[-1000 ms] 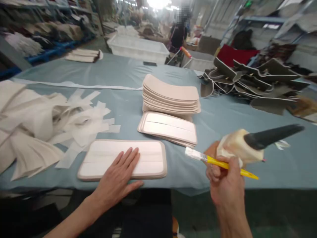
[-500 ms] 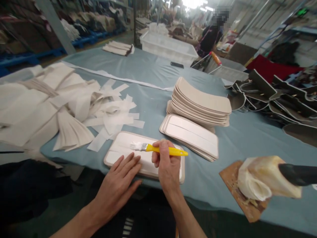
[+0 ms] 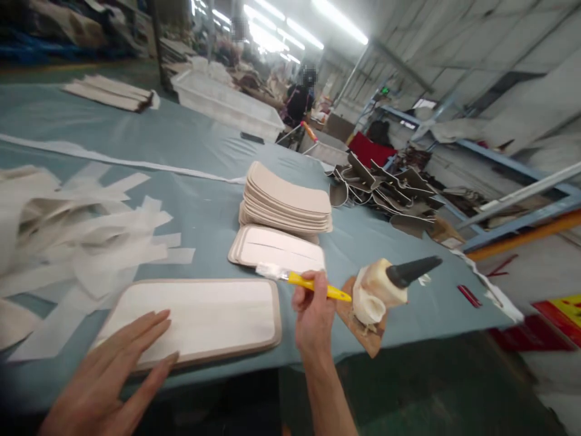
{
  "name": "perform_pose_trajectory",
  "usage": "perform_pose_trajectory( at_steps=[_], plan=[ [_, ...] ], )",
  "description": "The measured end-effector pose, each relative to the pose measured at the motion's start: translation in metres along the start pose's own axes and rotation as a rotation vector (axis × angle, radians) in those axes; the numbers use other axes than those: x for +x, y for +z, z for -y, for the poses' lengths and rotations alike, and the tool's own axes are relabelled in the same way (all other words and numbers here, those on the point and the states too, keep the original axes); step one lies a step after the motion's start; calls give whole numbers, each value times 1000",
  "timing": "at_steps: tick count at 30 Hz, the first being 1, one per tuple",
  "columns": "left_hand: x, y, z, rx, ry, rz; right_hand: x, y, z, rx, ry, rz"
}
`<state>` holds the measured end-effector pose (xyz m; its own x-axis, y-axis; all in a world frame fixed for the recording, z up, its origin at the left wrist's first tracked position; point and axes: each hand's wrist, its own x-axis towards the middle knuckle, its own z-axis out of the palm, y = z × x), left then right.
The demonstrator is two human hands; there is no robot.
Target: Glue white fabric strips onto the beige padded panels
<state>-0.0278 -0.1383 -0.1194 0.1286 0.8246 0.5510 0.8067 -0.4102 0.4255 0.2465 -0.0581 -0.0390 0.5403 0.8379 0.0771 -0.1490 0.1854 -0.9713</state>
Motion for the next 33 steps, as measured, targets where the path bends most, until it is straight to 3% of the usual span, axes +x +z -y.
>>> perform_pose_trajectory(
  at_steps=[3, 7, 11, 14, 18, 22, 27, 30, 33],
  plan=[
    [37, 9, -2, -71, -131, 36, 17, -37, 4, 27, -106, -162],
    [102, 30, -14, -76, -314, 264, 27, -74, 1, -96, -254, -190],
    [155, 60, -27, 53, -145, 428, 27, -87, -10, -189, -321, -175],
    [179, 81, -31, 195, 24, 484, 29, -89, -19, -245, -354, -153],
    [192, 100, -28, 274, 113, 577, 42, -93, -32, -315, -371, -87],
    [197, 108, -18, 224, 143, 578, 69, -102, -43, -547, -454, -96],
    [199, 105, -11, 199, 122, 592, 104, -107, -59, -979, -431, -20],
    [197, 100, -17, 270, 97, 600, 114, -106, -74, -1106, -378, 45],
    [195, 95, -32, 354, 72, 508, 117, -106, -83, -1166, -359, 76]
  ],
)
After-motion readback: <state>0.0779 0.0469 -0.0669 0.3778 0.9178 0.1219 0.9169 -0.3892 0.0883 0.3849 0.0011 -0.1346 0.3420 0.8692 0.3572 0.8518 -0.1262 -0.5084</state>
